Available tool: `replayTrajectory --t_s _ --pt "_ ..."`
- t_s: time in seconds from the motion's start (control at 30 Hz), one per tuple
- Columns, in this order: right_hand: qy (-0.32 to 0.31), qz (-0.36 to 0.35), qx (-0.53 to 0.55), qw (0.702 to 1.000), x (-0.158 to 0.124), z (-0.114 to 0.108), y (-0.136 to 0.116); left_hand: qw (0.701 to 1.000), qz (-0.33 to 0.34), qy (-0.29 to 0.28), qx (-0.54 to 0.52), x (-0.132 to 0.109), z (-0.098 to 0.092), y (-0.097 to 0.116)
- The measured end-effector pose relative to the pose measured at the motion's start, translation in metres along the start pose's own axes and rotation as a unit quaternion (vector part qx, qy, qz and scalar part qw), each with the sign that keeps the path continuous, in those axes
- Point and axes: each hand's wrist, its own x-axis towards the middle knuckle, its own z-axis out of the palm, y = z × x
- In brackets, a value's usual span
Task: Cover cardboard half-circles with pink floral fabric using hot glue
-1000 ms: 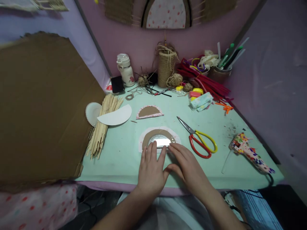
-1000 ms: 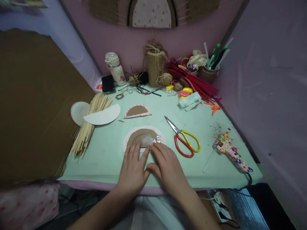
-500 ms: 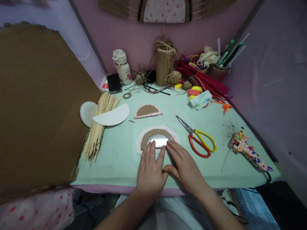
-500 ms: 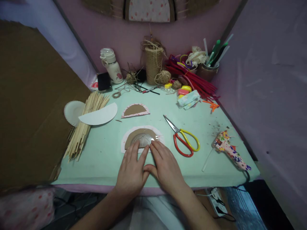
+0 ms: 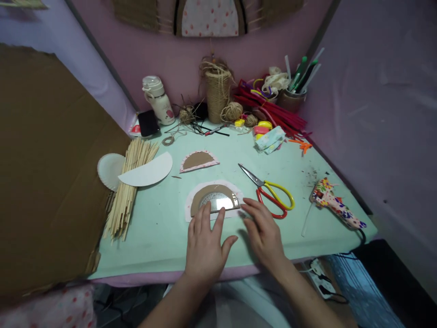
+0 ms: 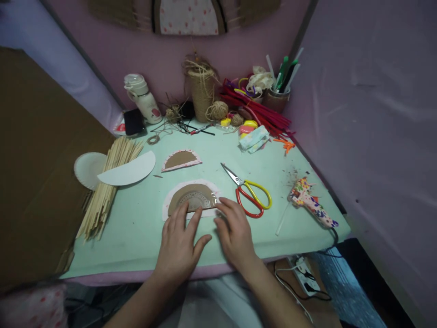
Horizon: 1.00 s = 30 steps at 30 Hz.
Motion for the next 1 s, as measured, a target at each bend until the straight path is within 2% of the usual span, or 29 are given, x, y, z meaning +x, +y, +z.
replayTrajectory --t_s 0.07,0.13,0.23,0.27,0.4,0.5,0.6,0.73,0.87,0.93,1.0 --pt "0.076 0.063 0.04 0.994 0.0 -0.001 0.001 1.0 -0.001 0.002 -0.022 0.001 -0.003 -0.001" --pt "0.099 0.09 0.066 0.989 0.002 0.0 0.001 0.999 -0.012 0.011 -0.047 0.005 -0.006 -0.005" --pt "0.083 0.07 0.072 0.991 0.005 0.003 0.0 0.996 -0.029 0.032 -0.081 0.021 -0.012 -0.014" --pt "0.078 0.061 0.069 0.993 0.006 0.004 0.0 0.995 -0.029 0.024 -0.094 0.029 -0.014 -0.018" --pt "0.069 0.044 0.066 0.994 0.005 0.004 0.001 0.994 -0.026 -0.041 -0.096 0.06 -0.018 -0.034" --pt "0.07 0.042 0.073 0.994 0.003 0.002 0.002 0.99 -0.046 -0.096 -0.092 0.076 -0.018 -0.044" --pt "0.072 0.042 0.086 0.993 0.003 0.002 0.002 0.987 -0.052 -0.119 -0.098 0.083 -0.019 -0.049" --pt "0.072 0.041 0.094 0.992 0.003 0.002 0.002 0.987 -0.052 -0.119 -0.094 0.088 -0.025 -0.047" --pt "0.073 0.036 0.093 0.992 0.003 0.002 0.002 0.963 -0.085 -0.157 -0.203 0.093 -0.032 -0.056" --pt "0.074 0.036 0.094 0.992 0.003 0.001 0.002 0.949 -0.113 -0.138 -0.26 0.096 -0.037 -0.073" --pt "0.074 0.039 0.099 0.992 0.002 0.001 0.001 0.955 -0.13 -0.096 -0.247 0.097 -0.042 -0.096"
